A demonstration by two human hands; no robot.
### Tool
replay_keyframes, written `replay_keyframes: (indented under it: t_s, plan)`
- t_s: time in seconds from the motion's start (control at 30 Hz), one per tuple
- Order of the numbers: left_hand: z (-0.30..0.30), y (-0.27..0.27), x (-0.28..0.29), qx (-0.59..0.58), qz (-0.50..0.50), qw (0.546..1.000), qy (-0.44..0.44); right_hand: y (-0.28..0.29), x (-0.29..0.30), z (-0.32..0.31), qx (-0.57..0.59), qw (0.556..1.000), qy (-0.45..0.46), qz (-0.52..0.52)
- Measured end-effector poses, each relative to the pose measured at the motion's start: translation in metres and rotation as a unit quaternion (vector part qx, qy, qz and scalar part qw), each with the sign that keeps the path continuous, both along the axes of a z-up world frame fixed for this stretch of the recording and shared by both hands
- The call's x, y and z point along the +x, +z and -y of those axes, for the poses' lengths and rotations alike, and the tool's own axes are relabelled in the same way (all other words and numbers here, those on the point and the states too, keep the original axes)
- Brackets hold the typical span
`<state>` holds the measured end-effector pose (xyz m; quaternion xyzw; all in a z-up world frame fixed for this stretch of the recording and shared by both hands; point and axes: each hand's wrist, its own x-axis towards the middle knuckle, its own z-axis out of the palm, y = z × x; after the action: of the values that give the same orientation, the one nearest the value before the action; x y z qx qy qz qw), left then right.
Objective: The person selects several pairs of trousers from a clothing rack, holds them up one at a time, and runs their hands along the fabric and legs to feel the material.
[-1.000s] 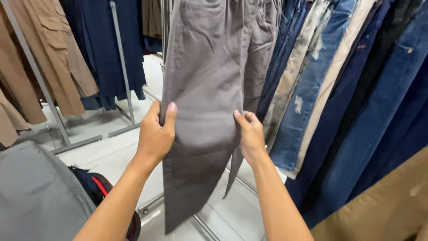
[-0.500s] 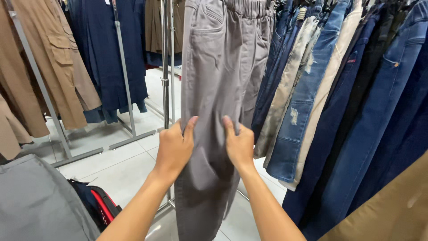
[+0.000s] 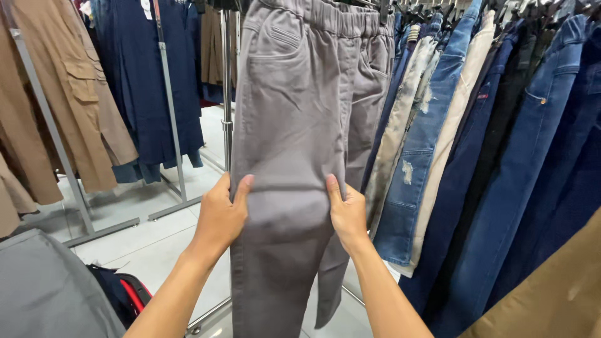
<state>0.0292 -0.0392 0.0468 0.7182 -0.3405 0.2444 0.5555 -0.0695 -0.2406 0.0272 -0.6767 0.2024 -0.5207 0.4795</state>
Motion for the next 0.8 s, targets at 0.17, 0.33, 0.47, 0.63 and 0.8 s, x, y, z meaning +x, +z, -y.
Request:
replay_keyframes:
  t_s: [0.17,0.33,0.47,0.63,0.8]
  plan:
    - [-0.014,0.018,-0.026,0.000,-0.184,0.971,-0.152,0.006,-0.012,-0.027,0.120,0.976,0.178,-0.028]
    - [-0.030,0.002,-0.016,0.042,-0.268,0.943,-0.191,0.000,-0.022,-0.041,0.144,0.956,0.219,-0.130]
    - [-0.034,-0.102,0.026,0.101,-0.353,0.908,-0.203,-0.058,-0.006,-0.035,0.188,0.927,0.277,-0.170]
    - [-0.053,-0.145,0.007,0.130,-0.415,0.881,-0.186,-0.130,0.011,-0.055,0.203,0.906,0.293,-0.227]
    - [-0.063,-0.231,0.016,0.146,-0.416,0.881,-0.170,-0.224,0.017,-0.073,0.241,0.885,0.300,-0.263]
